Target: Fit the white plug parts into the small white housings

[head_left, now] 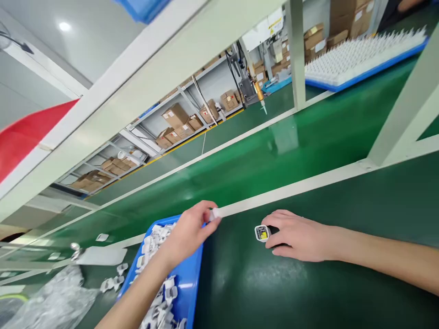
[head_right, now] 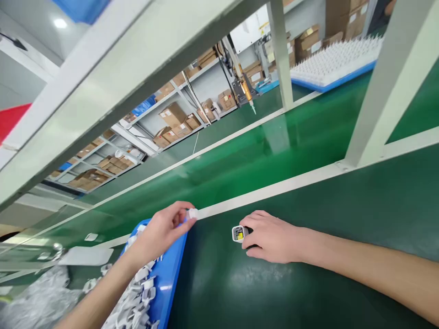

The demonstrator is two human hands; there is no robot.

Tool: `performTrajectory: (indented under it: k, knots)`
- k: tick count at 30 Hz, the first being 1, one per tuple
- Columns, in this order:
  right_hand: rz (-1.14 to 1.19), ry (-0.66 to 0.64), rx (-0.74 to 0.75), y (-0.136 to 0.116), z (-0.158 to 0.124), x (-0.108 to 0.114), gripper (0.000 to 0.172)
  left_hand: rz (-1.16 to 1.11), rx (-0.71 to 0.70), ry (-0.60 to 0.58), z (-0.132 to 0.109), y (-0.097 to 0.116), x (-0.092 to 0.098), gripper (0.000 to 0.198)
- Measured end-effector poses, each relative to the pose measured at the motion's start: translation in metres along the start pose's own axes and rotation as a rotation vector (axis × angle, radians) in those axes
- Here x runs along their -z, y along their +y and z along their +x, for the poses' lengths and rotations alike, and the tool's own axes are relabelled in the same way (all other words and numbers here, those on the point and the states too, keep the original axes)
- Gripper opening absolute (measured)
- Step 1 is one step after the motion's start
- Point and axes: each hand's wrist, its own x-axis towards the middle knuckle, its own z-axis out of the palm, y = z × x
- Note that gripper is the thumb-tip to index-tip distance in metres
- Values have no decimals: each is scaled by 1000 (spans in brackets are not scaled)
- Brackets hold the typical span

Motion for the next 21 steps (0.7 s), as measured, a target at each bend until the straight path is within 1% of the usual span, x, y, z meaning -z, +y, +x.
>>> performTrajectory:
  k: [3, 5, 6, 7, 9, 10, 11, 12, 14, 16, 17, 19, 20, 21]
  knots:
    - [-6, -58, 4, 2, -12, 24, 11, -472, -185, -96, 14, 49, -21, 32]
    - [50, -21, -55, 1, -25, 36, 10, -735, -250, -153, 25, 76, -40, 33]
    - [101, 41, -115, 0, -33, 40, 8, -835, -260, -181, 29, 87, -50, 35]
    - [162, 135, -190, -1, -41, 43, 7, -908, -253, -213, 32, 98, -59, 36]
    - [298, 354, -329, -3, -55, 45, 16, -985, -221, -263, 35, 115, -76, 37]
    - [360, 441, -367, -5, -61, 44, 21, -999, -210, -281, 35, 121, -82, 38]
    - [415, 493, -378, -7, -65, 42, 26, -999, -204, -292, 34, 127, -87, 38]
    - [466, 504, -366, -9, -67, 38, 31, -989, -200, -292, 33, 131, -90, 37]
    - [556, 454, -324, -12, -69, 30, 39, -936, -199, -280, 29, 136, -94, 34]
    - [667, 399, -309, -15, -67, 21, 40, -856, -212, -289, 24, 134, -93, 32]
    - [729, 384, -320, -14, -66, 16, 36, -814, -225, -303, 21, 131, -92, 31]
    - [858, 396, -359, -11, -62, 8, 25, -696, -261, -308, 15, 119, -87, 28]
    - [927, 415, -379, -8, -61, 5, 25, -616, -279, -281, 12, 111, -85, 28]
    - [998, 440, -395, -4, -59, 3, 27, -529, -293, -238, 10, 101, -83, 34]
